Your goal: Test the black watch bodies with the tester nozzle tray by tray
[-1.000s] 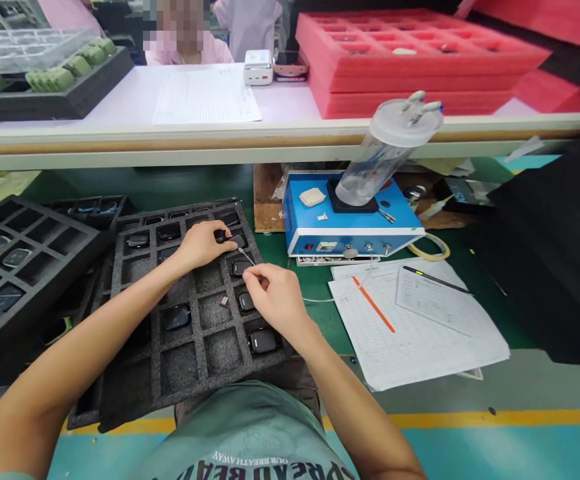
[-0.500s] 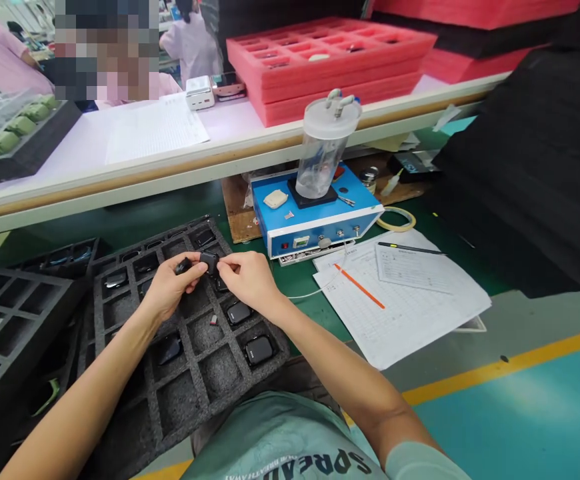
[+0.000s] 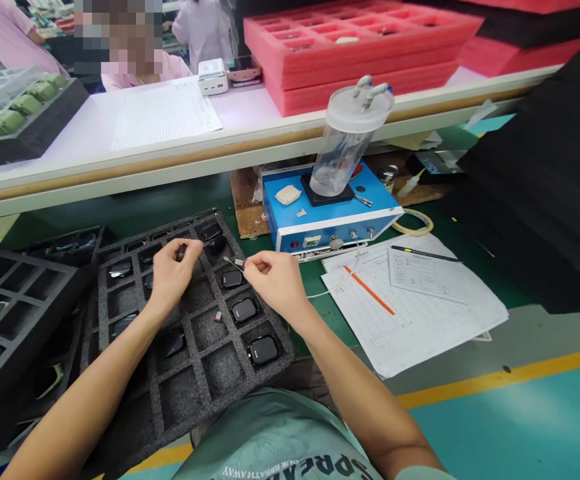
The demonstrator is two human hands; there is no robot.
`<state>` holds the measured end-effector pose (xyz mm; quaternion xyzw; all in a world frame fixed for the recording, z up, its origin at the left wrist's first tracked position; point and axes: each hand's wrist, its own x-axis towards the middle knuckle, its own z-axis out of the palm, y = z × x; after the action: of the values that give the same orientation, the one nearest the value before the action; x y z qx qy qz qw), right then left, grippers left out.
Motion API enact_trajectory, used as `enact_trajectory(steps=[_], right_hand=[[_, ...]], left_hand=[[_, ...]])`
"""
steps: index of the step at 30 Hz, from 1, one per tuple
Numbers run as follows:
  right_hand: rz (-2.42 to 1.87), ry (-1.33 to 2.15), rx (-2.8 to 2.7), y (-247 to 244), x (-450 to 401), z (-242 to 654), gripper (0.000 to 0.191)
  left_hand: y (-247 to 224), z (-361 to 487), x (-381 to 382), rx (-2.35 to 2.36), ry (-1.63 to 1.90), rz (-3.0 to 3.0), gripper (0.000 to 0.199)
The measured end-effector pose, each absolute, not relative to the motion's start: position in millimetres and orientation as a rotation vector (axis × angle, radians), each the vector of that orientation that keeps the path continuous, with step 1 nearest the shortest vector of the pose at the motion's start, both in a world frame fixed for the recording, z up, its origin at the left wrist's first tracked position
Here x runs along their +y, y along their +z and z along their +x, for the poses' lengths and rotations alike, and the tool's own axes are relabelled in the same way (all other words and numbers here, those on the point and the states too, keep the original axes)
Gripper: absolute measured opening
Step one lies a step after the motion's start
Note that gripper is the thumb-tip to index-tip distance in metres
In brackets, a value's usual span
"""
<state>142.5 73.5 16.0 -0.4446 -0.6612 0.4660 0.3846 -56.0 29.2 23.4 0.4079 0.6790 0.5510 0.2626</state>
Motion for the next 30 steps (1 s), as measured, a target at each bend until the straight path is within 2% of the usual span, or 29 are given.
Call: enact_trajectory(steps=[4,6,22,30], right_hand=[[-1.030,1.127,-1.778,27.9,56.7,130.1,0.017],[-0.990,1.094,-1.819,32.0,52.6,123.5,0.016],[-1.038,0.949,-1.945,31.1,51.4,115.0,0.013],[-0.932,1.245,-1.878,30.8,54.8,117.7,0.016]], left_hand=[[25.1,-45.4,18.0,1.377,1.577,0.900,0.037],[24.1,-40.3,13.4,1.303,1.573,0.886,0.036],[23.1,-29.0,-0.3,1.621,1.404,1.287,0.027],[23.3,-29.7,-1.9,1.691,1.381,1.342,0.022]])
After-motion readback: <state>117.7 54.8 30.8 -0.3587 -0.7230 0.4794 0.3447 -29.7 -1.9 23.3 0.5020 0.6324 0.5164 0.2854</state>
